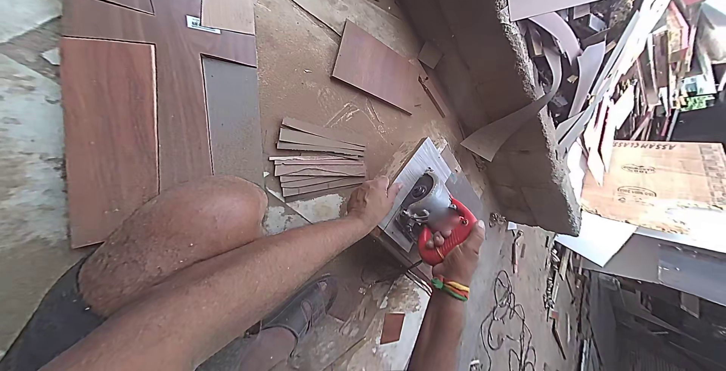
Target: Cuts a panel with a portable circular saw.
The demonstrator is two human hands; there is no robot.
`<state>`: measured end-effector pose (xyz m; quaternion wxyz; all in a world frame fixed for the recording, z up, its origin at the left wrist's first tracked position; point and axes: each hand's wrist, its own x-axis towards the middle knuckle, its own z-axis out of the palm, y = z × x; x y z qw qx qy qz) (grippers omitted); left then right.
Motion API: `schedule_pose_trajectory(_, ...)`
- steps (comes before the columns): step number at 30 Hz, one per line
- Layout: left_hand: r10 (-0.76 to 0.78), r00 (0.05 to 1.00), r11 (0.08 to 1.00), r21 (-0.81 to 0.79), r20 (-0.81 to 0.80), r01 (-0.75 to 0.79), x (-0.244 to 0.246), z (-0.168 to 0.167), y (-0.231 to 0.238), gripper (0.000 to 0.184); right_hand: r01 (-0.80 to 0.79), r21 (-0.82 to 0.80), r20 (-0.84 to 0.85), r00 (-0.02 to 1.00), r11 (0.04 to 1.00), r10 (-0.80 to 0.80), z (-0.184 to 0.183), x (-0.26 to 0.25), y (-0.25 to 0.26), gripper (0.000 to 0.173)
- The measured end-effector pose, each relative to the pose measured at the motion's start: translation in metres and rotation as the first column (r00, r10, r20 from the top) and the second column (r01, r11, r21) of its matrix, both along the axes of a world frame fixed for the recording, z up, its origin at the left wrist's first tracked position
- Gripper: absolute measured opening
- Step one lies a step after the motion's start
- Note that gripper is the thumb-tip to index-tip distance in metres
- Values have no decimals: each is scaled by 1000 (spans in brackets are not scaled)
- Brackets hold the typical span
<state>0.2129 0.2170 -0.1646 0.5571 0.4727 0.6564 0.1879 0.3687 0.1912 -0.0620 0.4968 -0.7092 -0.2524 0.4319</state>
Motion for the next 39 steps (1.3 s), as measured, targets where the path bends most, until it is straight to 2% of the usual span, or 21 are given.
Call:
schedule_pose_trajectory(27, 9, 1000, 1000, -4, 1, -9, 1, 1, 0, 58, 4, 16, 26, 1000, 1000, -4, -3, 2, 3, 69)
schedule_pose_trajectory(39, 68, 997, 995, -75, 23, -66, -4, 6, 2, 57, -4, 7, -15, 1000, 1000, 4, -1, -5, -24, 67)
